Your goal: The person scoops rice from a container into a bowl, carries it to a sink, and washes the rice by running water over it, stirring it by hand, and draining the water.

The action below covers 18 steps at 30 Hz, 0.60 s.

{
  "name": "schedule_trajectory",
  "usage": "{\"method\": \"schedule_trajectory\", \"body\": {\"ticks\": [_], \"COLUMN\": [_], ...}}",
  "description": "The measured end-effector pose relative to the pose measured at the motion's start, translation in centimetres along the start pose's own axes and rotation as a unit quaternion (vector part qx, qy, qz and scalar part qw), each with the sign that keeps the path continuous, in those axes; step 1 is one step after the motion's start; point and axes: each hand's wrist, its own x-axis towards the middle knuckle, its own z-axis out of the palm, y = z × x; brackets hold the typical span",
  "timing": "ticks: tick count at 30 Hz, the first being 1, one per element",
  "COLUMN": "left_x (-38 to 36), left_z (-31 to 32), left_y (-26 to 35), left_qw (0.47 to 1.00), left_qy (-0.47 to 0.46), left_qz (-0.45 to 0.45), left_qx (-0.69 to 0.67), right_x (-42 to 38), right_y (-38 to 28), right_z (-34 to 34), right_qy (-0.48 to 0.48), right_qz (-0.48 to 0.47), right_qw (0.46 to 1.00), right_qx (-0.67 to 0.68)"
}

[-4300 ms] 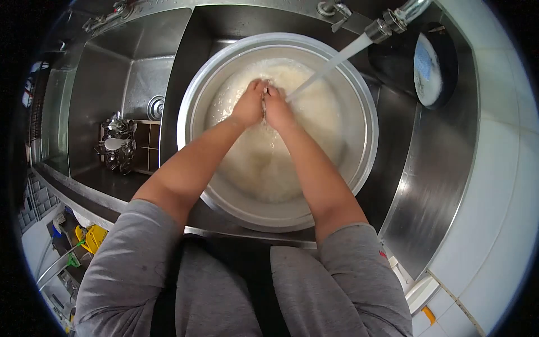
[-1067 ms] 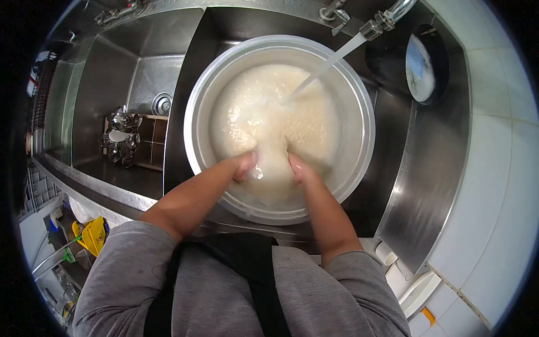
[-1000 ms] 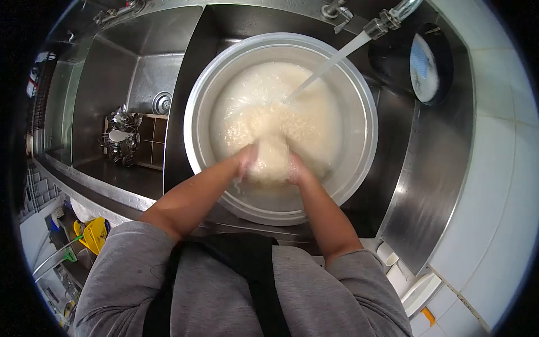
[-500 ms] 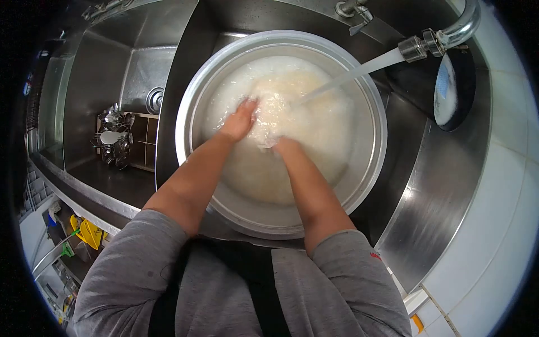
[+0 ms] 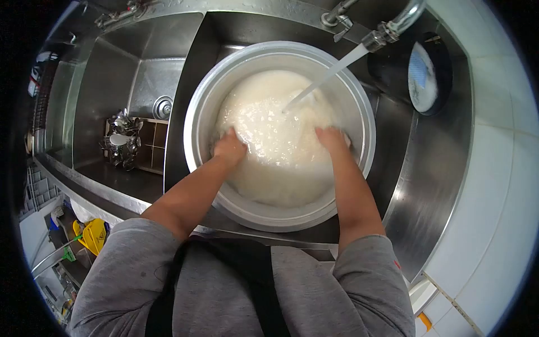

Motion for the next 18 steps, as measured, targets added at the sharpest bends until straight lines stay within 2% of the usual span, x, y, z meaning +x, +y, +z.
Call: {"method": "schedule_trajectory", "body": {"ticks": [2,3,4,5,7,8,9,11,12,13,14,15,16,17,18], "left_x": [-1.3,0.0,1.1,0.9,-1.0,-2.1,-3.2,-5.1,-5.7,-6.2,-5.8,-5.2,-4.4,-3.7,-3.0], "left_z": [-2.4,0.7,3.7,4.3,3.3,2.5,1.7,0.6,0.3,-0.2,0.4,1.6,3.2,4.8,6.3], "left_y": [0.2,-0.6,-1.2,-1.0,-0.1,0.1,0.6,1.4,1.8,2.3,2.3,2.3,2.2,2.1,1.9], "left_qw": [0.971,0.939,0.890,0.861,0.864,0.858,0.817,0.689,0.643,0.610,0.610,0.710,0.795,0.864,0.916], "left_qy": [-0.228,-0.296,-0.360,-0.404,-0.468,-0.500,-0.527,-0.565,-0.572,-0.574,-0.573,-0.512,-0.441,-0.362,-0.277], "left_qz": [0.044,0.134,0.222,0.251,0.181,0.085,-0.005,-0.102,-0.117,-0.124,-0.124,-0.065,-0.004,0.056,0.114], "left_qx": [0.056,0.114,0.170,0.179,0.054,-0.084,-0.233,-0.443,-0.495,-0.532,-0.533,-0.480,-0.417,-0.345,-0.265], "right_x": [-1.8,-2.4,-2.8,-3.0,-0.7,-2.3,-4.1,-8.3,-8.5,-8.7,-8.6,-7.7,-5.8,-5.5,-5.2], "right_y": [1.3,1.8,2.1,2.5,4.2,3.3,1.5,-2.4,-3.7,-4.7,-5.1,-4.8,-4.2,-4.7,-4.6], "right_z": [2.9,4.4,5.5,6.9,15.3,15.7,15.3,11.7,12.3,12.9,13.7,15.7,19.2,19.6,19.7], "right_qy": [0.002,0.001,-0.041,-0.082,-0.065,-0.106,-0.146,-0.280,-0.280,-0.305,-0.330,-0.332,-0.216,-0.096,-0.099], "right_qz": [0.019,0.021,0.010,-0.001,0.038,0.061,0.082,0.151,0.151,0.112,0.073,0.074,-0.018,-0.109,-0.107], "right_qw": [0.999,0.998,0.994,0.984,0.936,0.898,0.852,0.711,0.711,0.694,0.674,0.674,0.730,0.768,0.768], "right_qx": [0.043,0.052,0.104,0.155,0.343,0.422,0.497,0.627,0.627,0.643,0.657,0.656,0.648,0.624,0.623]}}
